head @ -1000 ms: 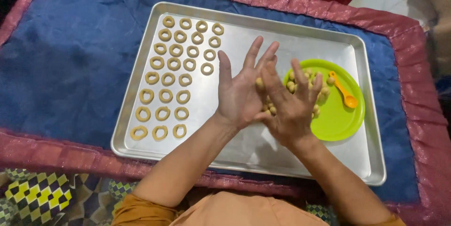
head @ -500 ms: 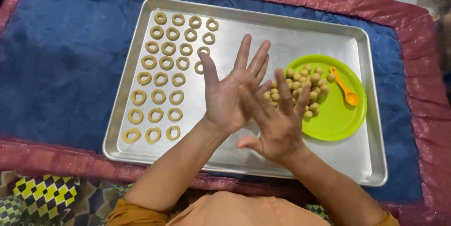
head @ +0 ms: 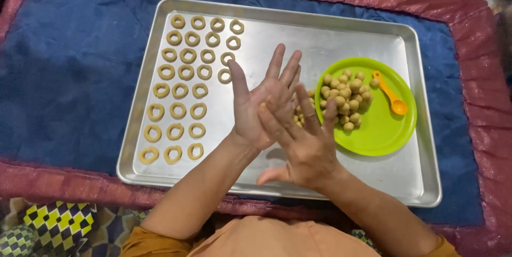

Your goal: The person is preparing dough rings by rolling small portions of dough into thin cylinders and joining the ends, then placing them on a baking tray.

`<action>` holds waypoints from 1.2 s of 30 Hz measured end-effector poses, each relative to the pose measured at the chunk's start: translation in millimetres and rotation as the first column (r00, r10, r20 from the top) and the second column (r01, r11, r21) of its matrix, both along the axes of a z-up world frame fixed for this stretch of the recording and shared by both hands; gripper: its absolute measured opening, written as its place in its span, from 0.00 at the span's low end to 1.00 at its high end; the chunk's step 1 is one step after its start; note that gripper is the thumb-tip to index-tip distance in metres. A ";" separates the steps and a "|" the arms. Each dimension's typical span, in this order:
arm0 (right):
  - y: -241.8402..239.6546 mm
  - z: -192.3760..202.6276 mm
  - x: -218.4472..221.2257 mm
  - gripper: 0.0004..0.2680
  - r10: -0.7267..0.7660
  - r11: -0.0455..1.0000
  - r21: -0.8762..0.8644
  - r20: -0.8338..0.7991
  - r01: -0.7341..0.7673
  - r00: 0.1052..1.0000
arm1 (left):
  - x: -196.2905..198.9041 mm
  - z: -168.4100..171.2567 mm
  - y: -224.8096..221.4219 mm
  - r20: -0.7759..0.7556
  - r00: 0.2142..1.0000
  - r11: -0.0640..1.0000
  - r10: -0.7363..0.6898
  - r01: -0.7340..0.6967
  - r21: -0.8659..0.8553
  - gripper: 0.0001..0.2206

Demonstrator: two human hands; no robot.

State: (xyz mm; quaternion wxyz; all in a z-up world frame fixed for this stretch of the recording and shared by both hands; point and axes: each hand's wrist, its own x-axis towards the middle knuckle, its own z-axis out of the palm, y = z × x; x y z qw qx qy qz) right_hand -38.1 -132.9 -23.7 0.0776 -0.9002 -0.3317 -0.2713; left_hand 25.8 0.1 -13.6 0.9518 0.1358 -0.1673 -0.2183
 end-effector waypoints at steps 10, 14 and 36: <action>-4.3 -3.0 9.4 0.39 -0.122 0.991 -0.058 0.012 0.123 0.992 | -3.1 0.2 -1.4 -0.027 1.000 1.000 -0.002 0.002 0.005 0.49; -1.6 2.2 5.1 0.38 -0.077 0.996 0.054 0.027 0.075 0.997 | -4.7 6.5 -3.8 -0.091 0.993 0.995 -0.071 0.065 -0.074 0.50; -4.5 -6.0 3.1 0.40 -0.105 0.989 -0.095 0.103 0.115 0.989 | -3.4 -2.3 -3.7 -0.130 0.979 0.980 -0.158 0.139 -0.145 0.48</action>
